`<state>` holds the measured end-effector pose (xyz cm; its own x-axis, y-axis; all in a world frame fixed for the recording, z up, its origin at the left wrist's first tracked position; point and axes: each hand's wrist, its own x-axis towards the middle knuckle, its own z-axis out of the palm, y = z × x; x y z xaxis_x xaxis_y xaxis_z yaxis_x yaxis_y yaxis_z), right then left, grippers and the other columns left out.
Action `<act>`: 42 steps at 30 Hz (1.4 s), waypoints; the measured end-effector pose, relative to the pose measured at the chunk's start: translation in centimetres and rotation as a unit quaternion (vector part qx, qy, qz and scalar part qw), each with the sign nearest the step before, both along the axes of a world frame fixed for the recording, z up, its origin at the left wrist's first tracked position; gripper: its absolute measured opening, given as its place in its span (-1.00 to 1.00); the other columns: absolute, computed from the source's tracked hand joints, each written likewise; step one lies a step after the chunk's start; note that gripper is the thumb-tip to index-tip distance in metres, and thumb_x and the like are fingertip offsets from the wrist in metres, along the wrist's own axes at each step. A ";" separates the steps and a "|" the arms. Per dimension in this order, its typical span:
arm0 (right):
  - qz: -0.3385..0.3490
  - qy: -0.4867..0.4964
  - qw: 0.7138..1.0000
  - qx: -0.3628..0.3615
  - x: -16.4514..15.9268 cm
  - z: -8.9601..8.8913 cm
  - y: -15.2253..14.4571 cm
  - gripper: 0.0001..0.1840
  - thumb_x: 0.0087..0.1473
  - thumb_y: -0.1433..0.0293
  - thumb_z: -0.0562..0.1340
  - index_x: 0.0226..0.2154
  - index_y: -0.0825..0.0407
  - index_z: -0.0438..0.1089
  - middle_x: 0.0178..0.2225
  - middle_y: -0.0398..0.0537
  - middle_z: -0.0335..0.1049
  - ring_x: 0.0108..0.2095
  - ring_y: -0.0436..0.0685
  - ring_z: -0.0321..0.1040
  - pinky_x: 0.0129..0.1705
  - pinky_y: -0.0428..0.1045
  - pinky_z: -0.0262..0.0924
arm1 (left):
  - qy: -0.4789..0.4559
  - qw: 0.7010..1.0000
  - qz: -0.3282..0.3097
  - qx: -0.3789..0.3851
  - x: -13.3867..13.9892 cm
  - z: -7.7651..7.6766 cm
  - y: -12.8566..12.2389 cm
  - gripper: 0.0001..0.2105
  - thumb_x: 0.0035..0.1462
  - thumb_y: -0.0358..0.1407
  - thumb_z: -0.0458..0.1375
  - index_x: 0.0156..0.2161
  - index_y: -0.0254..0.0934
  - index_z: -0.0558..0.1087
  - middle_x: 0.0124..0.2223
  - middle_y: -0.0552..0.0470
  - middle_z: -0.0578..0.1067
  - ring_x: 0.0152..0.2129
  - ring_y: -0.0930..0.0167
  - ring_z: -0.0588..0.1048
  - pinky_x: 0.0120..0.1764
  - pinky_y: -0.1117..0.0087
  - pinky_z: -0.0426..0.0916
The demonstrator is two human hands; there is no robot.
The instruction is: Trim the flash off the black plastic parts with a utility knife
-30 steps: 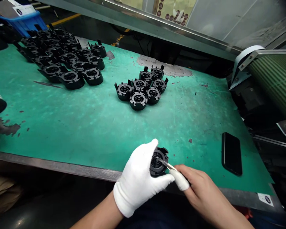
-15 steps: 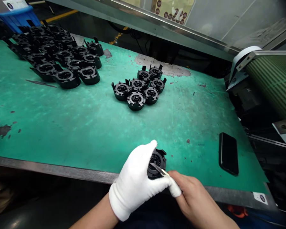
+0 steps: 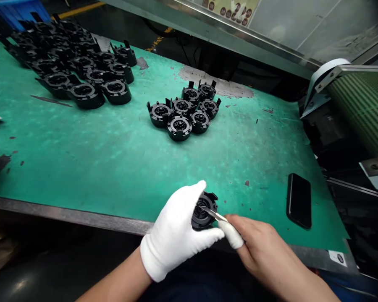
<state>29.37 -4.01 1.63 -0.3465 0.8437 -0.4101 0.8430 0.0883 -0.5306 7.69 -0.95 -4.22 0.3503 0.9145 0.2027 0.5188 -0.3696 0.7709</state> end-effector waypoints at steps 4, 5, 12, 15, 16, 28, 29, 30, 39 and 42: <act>0.030 -0.013 0.999 -0.018 0.3 1.0 0.9 -0.81 0.26 0.48 0.04 -0.23 -0.05 0.34 -0.33 -0.13 0.48 -0.31 0.14 0.46 -0.28 0.00 0.20 | 0.003 1.000 -0.009 0.003 0.0 0.2 0.1 -0.13 0.02 -0.05 0.35 0.34 -0.23 0.06 0.25 -0.21 0.35 0.22 0.13 0.34 0.24 0.01 0.30; 0.038 -0.017 0.999 -0.022 0.3 1.3 1.2 -0.80 0.26 0.48 0.05 -0.22 -0.06 0.35 -0.34 -0.14 0.49 -0.32 0.14 0.46 -0.28 -0.01 0.19 | 0.003 1.000 -0.010 0.003 0.1 0.2 0.1 -0.13 0.01 -0.08 0.36 0.34 -0.23 0.05 0.25 -0.21 0.35 0.22 0.12 0.34 0.24 0.01 0.31; 0.062 -0.017 0.997 -0.043 0.4 1.4 0.7 -0.78 0.24 0.49 0.07 -0.27 -0.08 0.40 -0.35 -0.15 0.52 -0.31 0.13 0.51 -0.26 -0.03 0.29 | 0.000 1.000 0.002 0.010 0.0 0.2 0.1 -0.10 0.00 0.08 0.35 0.33 -0.23 0.08 0.24 -0.23 0.37 0.20 0.12 0.36 0.23 0.03 0.32; 0.045 0.026 0.999 0.006 1.4 1.0 0.3 -0.70 0.26 0.47 0.05 -0.08 -0.12 0.41 -0.15 -0.11 0.56 -0.11 0.12 0.51 -0.10 -0.04 0.35 | 0.001 1.000 -0.003 0.010 -0.1 0.2 0.1 -0.14 0.02 0.02 0.35 0.32 -0.24 0.09 0.25 -0.22 0.36 0.21 0.12 0.35 0.24 0.04 0.32; 0.039 0.025 0.998 0.031 1.8 1.0 0.4 -0.66 0.28 0.45 0.04 0.00 -0.14 0.39 -0.07 -0.10 0.54 -0.07 0.12 0.50 -0.06 -0.03 0.35 | -0.001 1.000 -0.007 0.011 -0.1 0.2 0.1 -0.14 0.01 -0.01 0.36 0.32 -0.24 0.09 0.24 -0.22 0.36 0.21 0.12 0.35 0.24 0.03 0.31; 0.133 -0.152 0.969 0.144 2.4 1.0 4.2 -0.64 0.25 0.42 0.13 0.05 -0.18 0.41 -0.28 -0.14 0.56 -0.29 0.13 0.52 -0.39 -0.04 0.20 | 0.011 1.000 -0.005 0.016 0.2 0.3 0.3 -0.16 0.01 -0.03 0.35 0.31 -0.24 0.10 0.24 -0.20 0.36 0.19 0.13 0.37 0.23 0.03 0.33; 0.139 -0.161 0.966 0.148 2.4 1.1 4.4 -0.64 0.24 0.42 0.13 0.04 -0.17 0.41 -0.28 -0.15 0.56 -0.29 0.14 0.52 -0.40 -0.03 0.18 | 0.012 1.000 -0.004 0.019 0.2 0.3 0.3 -0.15 0.01 -0.02 0.36 0.31 -0.24 0.10 0.24 -0.20 0.36 0.20 0.13 0.36 0.23 0.03 0.33; 0.145 -0.168 0.964 0.148 2.3 1.1 4.5 -0.65 0.24 0.42 0.13 0.03 -0.18 0.41 -0.29 -0.15 0.56 -0.29 0.14 0.51 -0.40 -0.03 0.17 | 0.013 1.000 -0.003 0.021 0.2 0.2 0.3 -0.14 0.00 -0.02 0.36 0.32 -0.24 0.09 0.25 -0.20 0.36 0.20 0.13 0.36 0.23 0.04 0.32; 0.135 -0.131 0.978 0.087 2.7 1.5 4.3 -0.71 0.30 0.38 0.07 -0.04 -0.18 0.43 -0.25 -0.16 0.59 -0.28 0.14 0.54 -0.36 -0.04 0.21 | 0.019 1.000 -0.013 0.017 0.1 0.3 0.4 -0.14 0.03 0.01 0.35 0.32 -0.24 0.08 0.26 -0.20 0.34 0.21 0.15 0.35 0.23 0.05 0.32; 0.108 -0.110 0.987 0.044 2.7 1.1 2.9 -0.69 0.31 0.39 0.04 0.00 -0.17 0.39 -0.20 -0.14 0.59 -0.23 0.17 0.54 -0.29 0.00 0.27 | 0.018 1.000 -0.016 0.011 0.1 0.3 0.4 -0.12 0.01 0.02 0.36 0.32 -0.26 0.08 0.26 -0.21 0.34 0.21 0.15 0.34 0.24 0.06 0.31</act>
<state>32.02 -1.11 2.73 -0.4334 0.7955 -0.4235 0.8931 0.3165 -0.3196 7.80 -0.58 -3.92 0.3859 0.8985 0.2095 0.5343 -0.4028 0.7432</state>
